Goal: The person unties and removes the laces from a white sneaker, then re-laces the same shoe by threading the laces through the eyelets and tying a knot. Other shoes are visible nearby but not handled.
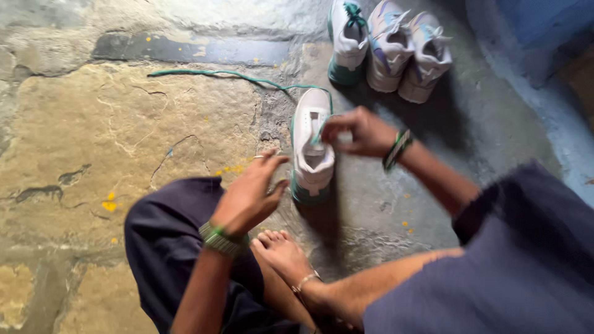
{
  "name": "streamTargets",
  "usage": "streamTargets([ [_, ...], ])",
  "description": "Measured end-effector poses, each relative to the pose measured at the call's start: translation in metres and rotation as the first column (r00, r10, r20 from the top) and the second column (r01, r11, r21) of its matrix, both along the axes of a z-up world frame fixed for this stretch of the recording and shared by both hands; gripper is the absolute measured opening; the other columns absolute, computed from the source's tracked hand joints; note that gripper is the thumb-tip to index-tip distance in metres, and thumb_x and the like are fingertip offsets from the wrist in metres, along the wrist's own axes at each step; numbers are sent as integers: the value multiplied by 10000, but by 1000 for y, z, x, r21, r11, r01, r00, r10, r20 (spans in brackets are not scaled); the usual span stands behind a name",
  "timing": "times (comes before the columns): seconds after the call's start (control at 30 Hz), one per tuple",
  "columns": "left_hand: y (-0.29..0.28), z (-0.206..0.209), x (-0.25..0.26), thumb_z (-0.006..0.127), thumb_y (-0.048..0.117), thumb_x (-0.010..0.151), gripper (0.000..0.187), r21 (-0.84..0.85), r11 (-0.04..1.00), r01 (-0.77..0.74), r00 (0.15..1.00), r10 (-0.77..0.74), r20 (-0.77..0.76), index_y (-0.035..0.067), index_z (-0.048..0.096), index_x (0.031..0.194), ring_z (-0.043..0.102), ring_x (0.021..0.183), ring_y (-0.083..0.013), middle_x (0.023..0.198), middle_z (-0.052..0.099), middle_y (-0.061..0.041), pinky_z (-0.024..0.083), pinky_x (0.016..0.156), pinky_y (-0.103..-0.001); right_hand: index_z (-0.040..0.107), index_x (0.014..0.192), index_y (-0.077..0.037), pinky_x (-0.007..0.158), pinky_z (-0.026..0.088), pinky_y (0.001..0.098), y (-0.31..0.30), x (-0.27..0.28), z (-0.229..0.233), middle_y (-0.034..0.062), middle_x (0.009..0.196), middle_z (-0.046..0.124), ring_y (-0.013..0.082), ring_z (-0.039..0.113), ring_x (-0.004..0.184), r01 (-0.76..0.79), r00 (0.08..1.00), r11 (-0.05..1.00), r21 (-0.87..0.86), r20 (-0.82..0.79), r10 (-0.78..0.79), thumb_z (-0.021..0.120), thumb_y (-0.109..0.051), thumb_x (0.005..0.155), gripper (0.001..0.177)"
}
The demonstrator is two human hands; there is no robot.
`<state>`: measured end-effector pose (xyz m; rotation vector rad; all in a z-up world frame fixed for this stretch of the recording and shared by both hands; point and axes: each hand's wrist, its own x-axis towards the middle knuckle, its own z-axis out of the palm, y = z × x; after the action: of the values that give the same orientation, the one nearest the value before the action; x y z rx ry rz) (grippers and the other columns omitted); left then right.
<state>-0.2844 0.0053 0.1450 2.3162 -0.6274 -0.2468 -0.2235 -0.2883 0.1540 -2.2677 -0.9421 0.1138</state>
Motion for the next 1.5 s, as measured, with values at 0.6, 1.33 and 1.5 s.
streamTargets([
  [0.6, -46, 167, -233, 664, 171, 914, 195, -68, 983, -172, 884, 184, 430, 89, 705, 1085, 726, 917, -300, 1138, 728, -95, 572, 754, -392, 751, 1142, -94, 788, 580, 350, -16, 58, 87, 68, 1022, 773, 178, 729, 885, 38, 951, 999, 22, 307, -43, 709, -295, 980, 262],
  [1.33, -100, 98, -46, 692, 196, 869, 178, 72, 996, -45, 923, 14, 385, 86, 700, 1008, 688, 927, -341, 935, 718, -113, 535, 744, -465, 762, 948, -163, 727, 565, 416, 17, -101, -80, 119, 847, 770, 293, 725, 798, 361, 897, 910, -205, -190, -398, 697, -297, 817, 198],
  [1.5, -105, 14, 46, 740, 237, 852, 271, -91, 964, 248, 946, -221, 239, 82, 712, 1072, 704, 988, -332, 1040, 747, -141, 553, 815, -432, 735, 1068, -99, 762, 585, 297, -5, -65, -73, 56, 973, 799, 122, 752, 868, 439, 898, 824, 359, -144, -416, 718, -97, 909, 160],
])
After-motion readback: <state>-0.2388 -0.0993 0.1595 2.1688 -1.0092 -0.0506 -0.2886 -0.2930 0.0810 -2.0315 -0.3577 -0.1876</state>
